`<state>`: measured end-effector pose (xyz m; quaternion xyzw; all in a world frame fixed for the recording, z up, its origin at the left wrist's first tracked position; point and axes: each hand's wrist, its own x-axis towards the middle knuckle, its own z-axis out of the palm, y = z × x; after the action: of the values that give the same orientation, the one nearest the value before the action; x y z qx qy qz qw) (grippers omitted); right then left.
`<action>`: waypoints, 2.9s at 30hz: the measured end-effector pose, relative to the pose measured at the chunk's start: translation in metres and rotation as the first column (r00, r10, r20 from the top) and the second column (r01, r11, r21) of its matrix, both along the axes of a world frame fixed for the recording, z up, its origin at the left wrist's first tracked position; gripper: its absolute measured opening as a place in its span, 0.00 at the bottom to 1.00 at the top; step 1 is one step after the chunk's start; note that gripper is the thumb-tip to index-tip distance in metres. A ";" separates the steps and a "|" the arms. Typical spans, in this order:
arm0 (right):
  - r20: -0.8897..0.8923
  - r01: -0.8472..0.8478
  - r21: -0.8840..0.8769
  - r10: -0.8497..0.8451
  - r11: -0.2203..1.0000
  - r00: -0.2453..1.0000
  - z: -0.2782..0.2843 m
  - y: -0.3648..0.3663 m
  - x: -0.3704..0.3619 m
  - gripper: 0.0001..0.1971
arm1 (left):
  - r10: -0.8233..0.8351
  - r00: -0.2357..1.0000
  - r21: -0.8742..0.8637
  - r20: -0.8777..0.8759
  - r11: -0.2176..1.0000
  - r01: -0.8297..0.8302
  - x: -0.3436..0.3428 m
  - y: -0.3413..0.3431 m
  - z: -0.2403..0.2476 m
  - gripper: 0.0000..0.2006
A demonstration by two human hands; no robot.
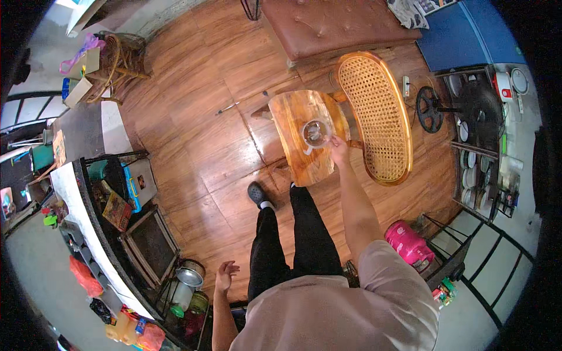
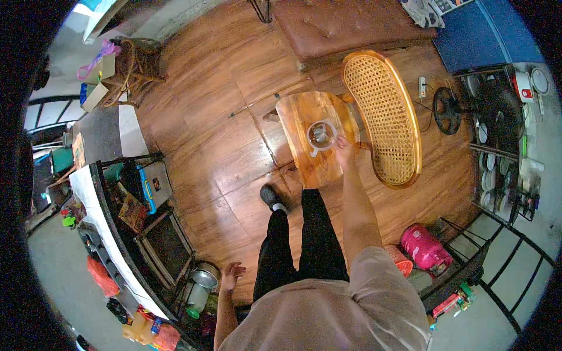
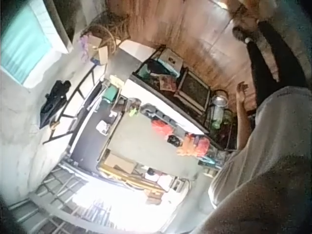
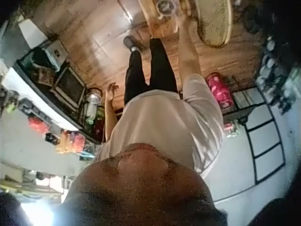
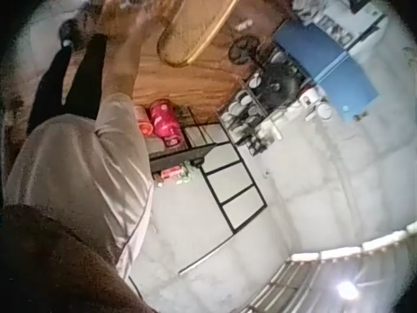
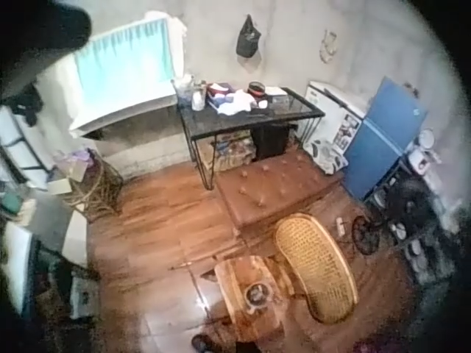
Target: Preparing a beverage by stirring and organizing containers in a restaurant/bar setting.
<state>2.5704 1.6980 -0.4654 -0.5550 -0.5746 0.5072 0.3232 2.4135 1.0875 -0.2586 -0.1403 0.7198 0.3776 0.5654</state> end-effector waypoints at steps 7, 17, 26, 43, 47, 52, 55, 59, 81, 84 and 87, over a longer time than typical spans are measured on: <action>0.411 -0.098 -0.124 0.141 0.987 0.901 -0.011 0.015 0.016 0.08 | 0.012 0.999 -0.016 0.040 1.000 -0.012 0.020 -0.044 0.004 0.18; 0.483 0.065 -0.018 -0.049 0.998 0.874 0.006 0.021 0.017 0.14 | 0.010 0.991 -0.142 0.131 0.990 0.008 0.040 -0.033 -0.003 0.19; 0.775 -0.144 -0.094 0.163 0.985 0.610 0.041 0.017 -0.014 0.16 | 0.027 0.995 -0.087 0.095 0.996 -0.019 0.041 -0.035 -0.006 0.18; -0.121 -0.269 -0.196 0.249 0.943 0.961 0.124 -0.004 0.011 0.05 | -0.020 0.992 -0.057 0.126 0.998 0.027 0.042 -0.021 -0.017 0.21; 0.092 -0.348 -0.241 0.378 0.906 0.921 0.162 -0.002 0.003 0.07 | -0.016 0.994 -0.094 0.106 0.995 0.026 0.034 -0.010 -0.011 0.21; 0.150 -0.358 -0.255 0.402 0.898 0.903 0.139 0.004 0.013 0.07 | -0.095 0.994 -0.054 0.056 0.994 0.098 0.027 0.009 -0.006 0.20; 0.226 -0.351 -0.354 0.444 0.867 0.867 0.139 -0.002 0.007 0.07 | -0.059 0.994 -0.075 0.088 0.995 0.066 0.026 0.017 -0.001 0.20; 0.021 -0.315 -0.394 0.351 0.863 0.936 0.146 -0.007 -0.002 0.07 | -0.069 0.996 -0.017 0.049 0.997 0.070 0.034 -0.003 -0.015 0.20; 0.716 -0.575 -0.142 0.484 0.806 0.502 0.146 -0.036 -0.057 0.07 | 0.094 0.995 0.369 0.035 0.924 -0.100 0.004 0.414 -0.162 0.15; 0.776 -0.603 -0.031 0.399 0.797 0.488 0.113 0.012 -0.050 0.06 | -0.120 0.960 0.354 -0.253 0.912 0.207 0.016 0.407 -0.170 0.14; 0.820 -0.615 0.071 0.305 0.785 0.484 0.100 0.033 -0.054 0.05 | -0.264 0.899 0.262 -0.350 0.894 0.364 0.017 0.412 -0.158 0.14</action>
<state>2.5160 1.7305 -0.3650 -0.4693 -0.8657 0.1738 -0.0121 2.4302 1.5000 -0.4170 0.1333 0.7403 0.4091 0.5165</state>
